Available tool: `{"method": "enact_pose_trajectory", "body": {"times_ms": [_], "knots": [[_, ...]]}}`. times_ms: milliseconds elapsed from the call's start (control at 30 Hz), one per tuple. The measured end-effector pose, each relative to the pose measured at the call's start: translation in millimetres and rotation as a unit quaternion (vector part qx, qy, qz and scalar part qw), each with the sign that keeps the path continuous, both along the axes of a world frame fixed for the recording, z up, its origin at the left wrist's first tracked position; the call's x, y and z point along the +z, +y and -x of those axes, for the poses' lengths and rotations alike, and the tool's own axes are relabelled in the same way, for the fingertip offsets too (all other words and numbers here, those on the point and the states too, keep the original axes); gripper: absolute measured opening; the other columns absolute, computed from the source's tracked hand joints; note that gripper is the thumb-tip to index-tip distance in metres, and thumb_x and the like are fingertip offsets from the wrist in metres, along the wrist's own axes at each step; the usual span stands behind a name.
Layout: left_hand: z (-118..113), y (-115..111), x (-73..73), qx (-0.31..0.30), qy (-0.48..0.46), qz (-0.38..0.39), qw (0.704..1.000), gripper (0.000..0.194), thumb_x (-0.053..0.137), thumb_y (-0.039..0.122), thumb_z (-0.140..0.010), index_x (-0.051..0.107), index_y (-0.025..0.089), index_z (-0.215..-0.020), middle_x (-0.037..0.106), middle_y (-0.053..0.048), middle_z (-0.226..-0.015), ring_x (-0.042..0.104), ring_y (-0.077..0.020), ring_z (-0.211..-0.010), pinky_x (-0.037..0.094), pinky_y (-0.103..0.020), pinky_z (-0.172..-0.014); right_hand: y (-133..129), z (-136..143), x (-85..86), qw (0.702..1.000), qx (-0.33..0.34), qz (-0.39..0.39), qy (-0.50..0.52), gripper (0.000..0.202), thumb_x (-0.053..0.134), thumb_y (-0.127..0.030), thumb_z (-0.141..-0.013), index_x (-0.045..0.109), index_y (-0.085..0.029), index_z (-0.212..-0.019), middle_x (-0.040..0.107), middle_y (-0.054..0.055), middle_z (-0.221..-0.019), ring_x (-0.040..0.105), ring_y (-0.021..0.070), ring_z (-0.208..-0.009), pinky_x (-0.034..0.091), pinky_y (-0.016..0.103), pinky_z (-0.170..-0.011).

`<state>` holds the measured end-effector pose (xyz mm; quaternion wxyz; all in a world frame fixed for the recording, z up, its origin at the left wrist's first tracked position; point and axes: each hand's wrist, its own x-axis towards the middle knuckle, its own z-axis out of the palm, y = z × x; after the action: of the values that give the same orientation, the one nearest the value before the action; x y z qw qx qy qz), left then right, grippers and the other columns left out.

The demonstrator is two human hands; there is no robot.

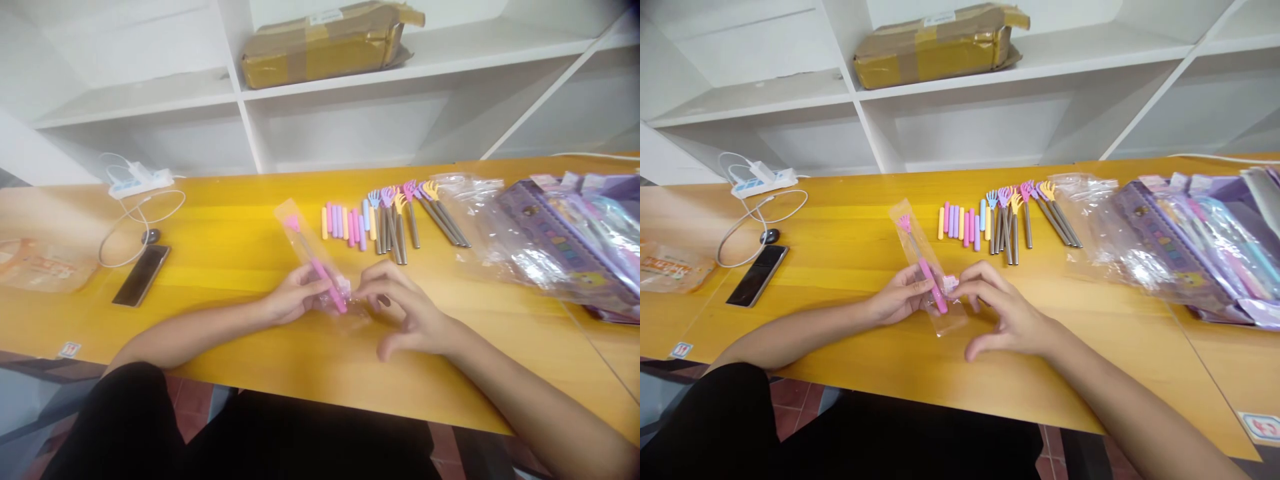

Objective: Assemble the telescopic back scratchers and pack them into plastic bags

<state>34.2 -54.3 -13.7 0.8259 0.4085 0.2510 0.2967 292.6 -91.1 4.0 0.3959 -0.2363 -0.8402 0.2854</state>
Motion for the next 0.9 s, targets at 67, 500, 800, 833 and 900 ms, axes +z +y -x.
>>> {"method": "enact_pose_trajectory", "body": {"times_ms": [67,500,800,833,900], "knots": [[0,1,1.1,0.003,-0.012,0.010,1.000,0.038,0.083,0.039,-0.092,0.064,0.016,-0.115,0.075,-0.008,-0.102,0.079,-0.0216,-0.085,0.067,-0.034,-0.074,-1,0,0.5,0.999,0.000,-0.040,-0.025,0.049,0.082,-0.049,-0.091,0.068,-0.023,-0.130,0.053,0.009,-0.118,0.061,0.0170,-0.097,0.059,0.028,-0.075],[-4,-6,-3.8,0.017,0.027,-0.025,0.999,0.038,0.087,0.041,-0.087,0.070,0.016,-0.109,0.074,-0.008,-0.099,0.073,-0.0176,-0.085,0.062,-0.029,-0.073,-7,17,-11.7,0.991,-0.073,-0.106,-0.037,0.012,0.074,-0.019,-0.099,0.071,-0.020,-0.110,0.062,0.005,-0.105,0.065,0.0136,-0.090,0.056,0.027,-0.076],[-2,-2,-15.1,0.010,0.075,-0.084,0.994,0.043,0.089,0.042,-0.084,0.071,0.016,-0.113,0.074,-0.010,-0.107,0.073,-0.0215,-0.097,0.060,-0.035,-0.086,-11,21,-9.4,0.993,-0.096,-0.016,-0.059,0.008,0.069,-0.022,-0.101,0.072,-0.022,-0.109,0.059,0.008,-0.110,0.065,0.0172,-0.093,0.059,0.031,-0.075],[-2,-2,-13.2,0.004,0.077,-0.099,0.992,0.043,0.091,0.040,-0.082,0.071,0.016,-0.112,0.074,-0.010,-0.108,0.072,-0.0219,-0.099,0.059,-0.036,-0.089,-10,20,-9.7,0.993,-0.097,-0.014,-0.063,0.008,0.069,-0.023,-0.101,0.072,-0.022,-0.108,0.059,0.009,-0.110,0.065,0.0176,-0.093,0.059,0.032,-0.076],[-4,-2,-9.8,-0.011,0.077,-0.130,0.989,0.046,0.095,0.036,-0.076,0.072,0.017,-0.111,0.074,-0.010,-0.110,0.072,-0.0227,-0.103,0.057,-0.038,-0.096,-10,20,-10.9,0.993,-0.098,-0.010,-0.072,0.006,0.068,-0.024,-0.102,0.072,-0.022,-0.106,0.060,0.009,-0.109,0.065,0.0177,-0.093,0.059,0.032,-0.075]]}}
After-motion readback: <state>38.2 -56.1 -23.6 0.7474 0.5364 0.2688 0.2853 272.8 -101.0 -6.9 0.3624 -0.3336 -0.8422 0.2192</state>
